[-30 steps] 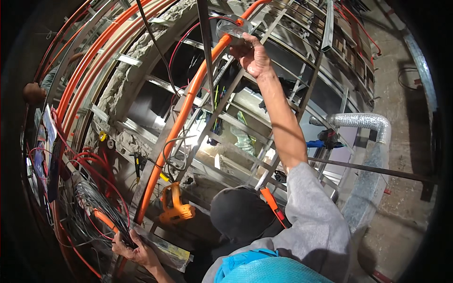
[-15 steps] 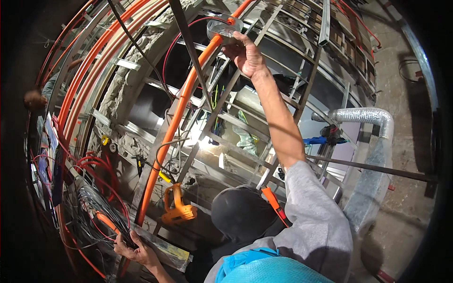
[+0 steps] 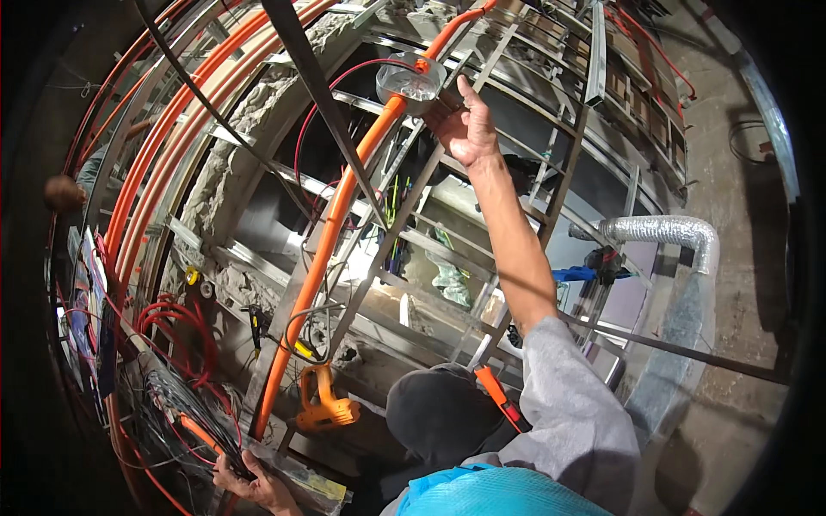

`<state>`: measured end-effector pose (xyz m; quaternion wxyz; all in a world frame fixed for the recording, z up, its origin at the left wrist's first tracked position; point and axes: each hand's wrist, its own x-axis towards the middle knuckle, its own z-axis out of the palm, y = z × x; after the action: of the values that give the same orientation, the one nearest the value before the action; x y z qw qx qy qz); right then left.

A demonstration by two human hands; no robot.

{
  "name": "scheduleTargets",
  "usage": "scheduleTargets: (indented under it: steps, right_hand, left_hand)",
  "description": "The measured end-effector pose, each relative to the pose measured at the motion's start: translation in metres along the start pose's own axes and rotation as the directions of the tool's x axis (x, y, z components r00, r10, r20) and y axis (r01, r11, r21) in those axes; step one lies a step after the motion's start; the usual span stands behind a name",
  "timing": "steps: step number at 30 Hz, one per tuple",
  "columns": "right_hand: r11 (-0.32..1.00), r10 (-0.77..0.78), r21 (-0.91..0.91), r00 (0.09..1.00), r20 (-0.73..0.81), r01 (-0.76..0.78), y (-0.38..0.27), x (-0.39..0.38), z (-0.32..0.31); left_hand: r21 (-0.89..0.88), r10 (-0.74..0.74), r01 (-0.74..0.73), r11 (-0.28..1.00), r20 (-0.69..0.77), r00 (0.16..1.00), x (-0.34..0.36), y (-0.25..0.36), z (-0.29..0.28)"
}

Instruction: The person uncoils electrical wires and feeds them through an orange conduit pipe, then attaches the conduit and wires into an electrical junction box on the ceiling framework by hand.

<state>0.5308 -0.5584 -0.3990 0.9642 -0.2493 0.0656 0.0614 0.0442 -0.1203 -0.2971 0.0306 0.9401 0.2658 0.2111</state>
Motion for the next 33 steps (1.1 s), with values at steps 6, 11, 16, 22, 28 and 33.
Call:
scheduleTargets:
  steps: [6, 11, 16, 22, 28, 33]
  right_hand:
    - [0.999, -0.018, 0.043, 1.0, -0.022, 0.019, 0.014, 0.011, -0.016]
    - [0.995, -0.092, 0.051, 0.995, 0.026, 0.091, 0.02, 0.011, -0.026]
    - [1.0, 0.003, 0.004, 1.0, -0.022, -0.003, 0.014, 0.011, -0.003]
    - [0.98, 0.017, -0.197, 0.998, 0.055, -0.006, 0.006, 0.008, 0.008]
    - [0.98, 0.048, -0.193, 0.998, 0.034, -0.04, 0.012, 0.007, 0.009]
    - [0.962, 0.029, -0.273, 0.999, 0.02, -0.023, 0.011, 0.008, 0.006]
  left_hand:
    - [0.057, -0.051, 0.053, 0.997, -0.036, 0.998, -0.006, -0.01, 0.007]
    - [0.06, -0.157, 0.154, 0.986, 0.034, 0.987, 0.001, 0.018, -0.004]
    - [0.008, -0.13, 0.13, 0.991, 0.028, 0.991, 0.0, 0.02, -0.01]
    - [-0.042, -0.152, 0.156, 0.987, 0.092, 0.984, 0.002, 0.029, -0.009]
    - [0.037, -0.042, 0.04, 0.998, 0.056, 0.998, 0.0, 0.002, -0.006]
    - [-0.015, -0.08, 0.08, 0.997, 0.035, 0.996, -0.001, 0.0, -0.005]
